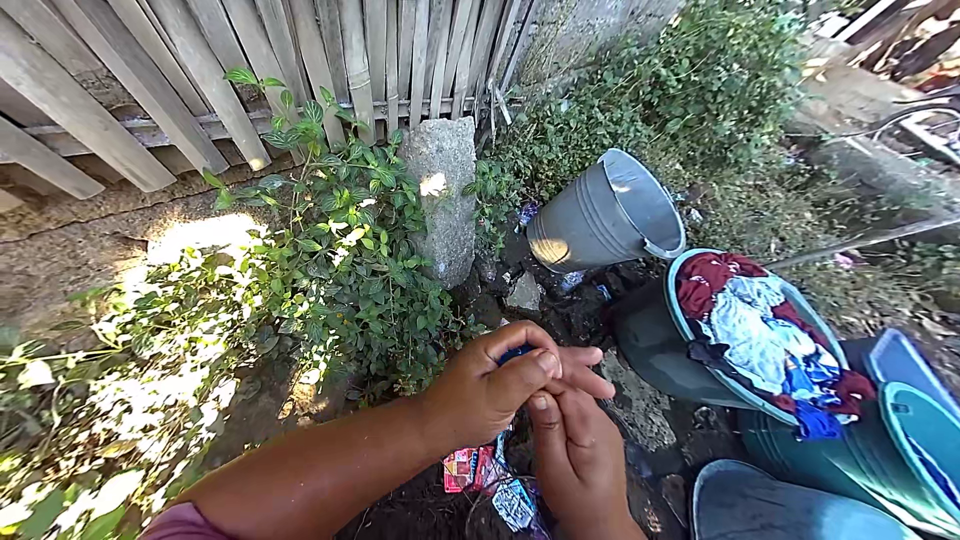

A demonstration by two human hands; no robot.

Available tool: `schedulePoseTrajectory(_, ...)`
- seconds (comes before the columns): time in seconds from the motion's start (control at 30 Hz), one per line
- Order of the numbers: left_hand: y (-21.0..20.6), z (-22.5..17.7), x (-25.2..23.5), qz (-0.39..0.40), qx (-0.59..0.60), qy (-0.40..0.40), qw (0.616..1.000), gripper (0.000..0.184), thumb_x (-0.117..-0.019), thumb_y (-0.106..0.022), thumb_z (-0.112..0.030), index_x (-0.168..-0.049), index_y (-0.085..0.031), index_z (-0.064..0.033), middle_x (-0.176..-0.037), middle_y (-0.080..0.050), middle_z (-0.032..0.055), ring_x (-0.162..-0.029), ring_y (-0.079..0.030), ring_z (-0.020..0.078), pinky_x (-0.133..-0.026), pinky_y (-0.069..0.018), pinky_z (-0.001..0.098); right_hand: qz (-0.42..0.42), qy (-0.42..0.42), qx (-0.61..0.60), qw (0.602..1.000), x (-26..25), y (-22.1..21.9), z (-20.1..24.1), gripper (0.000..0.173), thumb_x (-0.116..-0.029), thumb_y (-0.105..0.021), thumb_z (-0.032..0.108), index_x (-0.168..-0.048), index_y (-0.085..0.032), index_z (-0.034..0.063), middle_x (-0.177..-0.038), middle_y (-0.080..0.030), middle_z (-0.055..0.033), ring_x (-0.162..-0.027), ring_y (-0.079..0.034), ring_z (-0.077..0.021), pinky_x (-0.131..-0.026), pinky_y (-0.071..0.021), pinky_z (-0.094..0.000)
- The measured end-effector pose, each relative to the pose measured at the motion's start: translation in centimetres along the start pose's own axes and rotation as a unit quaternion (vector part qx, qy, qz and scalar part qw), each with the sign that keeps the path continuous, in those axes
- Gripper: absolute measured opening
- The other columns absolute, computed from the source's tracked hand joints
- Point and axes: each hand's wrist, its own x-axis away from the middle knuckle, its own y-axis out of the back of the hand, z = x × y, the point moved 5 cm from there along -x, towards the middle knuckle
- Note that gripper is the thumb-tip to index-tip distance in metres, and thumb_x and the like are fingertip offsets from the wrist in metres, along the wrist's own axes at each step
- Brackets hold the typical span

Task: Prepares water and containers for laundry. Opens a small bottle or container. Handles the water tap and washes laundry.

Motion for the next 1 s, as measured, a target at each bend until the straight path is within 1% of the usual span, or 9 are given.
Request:
schedulePoseTrajectory(0.13, -0.1, -0.6, -0.1, 0.02, -0.033, 0.0, 0.999, 0.019, -0.1081, -0.039, -0.015, -0.102, -0.055, -0.0077, -0.108, -0.075, 0.0097, -0.123, -0.066, 0.0205, -0.121, -0.0346, 0.0454, 0.06, -0.115, -0.215, 0.968, 0.3, -0.5, -0.1, 0.028, -0.1098, -0.047, 0.038, -0.107, -0.066, 0.0186, -0.078, -0.055, 0.0116, -0.066, -0.048, 0.0092, -0.061, -0.0412, -0.0082)
schedulePoseTrajectory(0.2, 0.3, -0.7, -0.1, 0.05, -0.085, -0.013, 0.995, 0.019, -0.1074, -0.04, -0.013, -0.103, -0.055, -0.0044, -0.111, -0.075, 0.013, -0.127, -0.063, 0.0224, -0.125, -0.0265, 0.0464, 0.136, -0.254, -0.482, 0.828, 0.9, -1.3, 0.2, 0.02, -0.107, -0.053, 0.036, -0.104, -0.067, 0.0216, -0.065, -0.044, 0.0156, -0.053, -0.038, 0.0075, -0.049, -0.0335, -0.0111)
schedulePoseTrajectory(0.33, 0.6, -0.1, 0.1, 0.112, -0.089, -0.017, 0.99, 0.021, -0.1056, -0.043, -0.017, -0.098, -0.057, -0.0032, -0.111, -0.075, 0.0158, -0.13, -0.061, 0.028, -0.127, -0.0204, 0.0514, 0.235, -0.347, -0.765, 0.489, 2.5, -2.6, 0.8, 0.019, -0.1041, -0.058, 0.034, -0.102, -0.065, 0.017, -0.062, -0.049, 0.0138, -0.05, -0.048, 0.0034, -0.049, -0.0421, -0.014)
schedulePoseTrajectory(0.43, 0.6, 0.3, 0.2, 0.163, -0.113, -0.031, 0.98, 0.03, -0.1048, -0.05, -0.025, -0.092, -0.06, -0.0007, -0.107, -0.076, 0.0166, -0.127, -0.063, 0.0283, -0.127, -0.017, 0.0531, 0.278, -0.32, -0.815, 0.394, 3.7, -3.4, -0.1, 0.018, -0.1032, -0.06, 0.033, -0.101, -0.066, 0.0163, -0.063, -0.054, 0.0123, -0.053, -0.055, 0.0009, -0.051, -0.0454, -0.0155)
schedulePoseTrajectory(0.5, 0.7, 0.2, 0.3, 0.184, -0.154, -0.046, 0.97, 0.034, -0.1037, -0.052, -0.027, -0.09, -0.062, 0.0028, -0.103, -0.075, 0.0176, -0.125, -0.064, 0.0267, -0.127, -0.015, 0.0533, 0.287, -0.307, -0.785, 0.455, 3.8, -3.2, -0.9, 0.018, -0.103, -0.06, 0.033, -0.1, -0.067, 0.0175, -0.065, -0.056, 0.0135, -0.054, -0.054, 0.003, -0.051, -0.0436, -0.0141)
schedulePoseTrajectory(0.63, 2.0, 0.9, 0.6, 0.052, -0.167, -0.008, 0.985, 0.027, -0.1054, -0.047, -0.019, -0.097, -0.061, 0.0018, -0.103, -0.077, 0.0136, -0.123, -0.066, 0.0234, -0.126, -0.0252, 0.0495, 0.127, -0.151, -0.31, 0.93, 1.8, -1.0, -2.6, 0.027, -0.109, -0.049, 0.035, -0.11, -0.069, 0.0169, -0.079, -0.06, 0.0124, -0.066, -0.05, 0.0097, -0.062, -0.0425, -0.0085)
schedulePoseTrajectory(0.67, 2.4, 1.3, 0.5, 0.001, -0.15, 0.006, 0.989, 0.023, -0.1056, -0.044, -0.015, -0.1, -0.061, 0.0003, -0.104, -0.077, 0.0131, -0.123, -0.066, 0.0244, -0.125, -0.0279, 0.0489, 0.082, -0.096, -0.145, 0.981, 1.7, -0.8, -2.4, 0.034, -0.1099, -0.047, 0.036, -0.111, -0.069, 0.0104, -0.088, -0.068, 0.0067, -0.076, -0.059, 0.0079, -0.071, -0.0504, -0.0102)
schedulePoseTrajectory(0.77, 3.4, 1.3, -0.1, -0.076, -0.139, -0.008, 0.987, 0.02, -0.1051, -0.044, -0.01, -0.102, -0.063, -0.0022, -0.109, -0.077, 0.0129, -0.125, -0.065, 0.0252, -0.122, -0.0335, 0.0476, 0.04, -0.077, 0.016, 0.996, 3.1, -1.3, -2.5, 0.04, -0.1109, -0.042, 0.036, -0.11, -0.067, 0.0054, -0.089, -0.068, 0.0008, -0.075, -0.061, 0.0042, -0.069, -0.0523, -0.013)
schedulePoseTrajectory(1.0, 4.0, 0.6, 0.4, -0.003, -0.318, -0.097, 0.943, 0.016, -0.0973, -0.066, -0.017, -0.095, -0.061, -0.002, -0.114, -0.076, 0.0125, -0.133, -0.059, 0.0264, -0.127, -0.0137, 0.0592, 0.065, -0.271, -0.118, 0.953, 7.2, 0.2, -7.9, 0.026, -0.1073, -0.046, 0.025, -0.112, -0.066, 0.0094, -0.074, -0.054, 0.0107, -0.057, -0.046, 0.0037, -0.052, -0.0406, -0.0133)
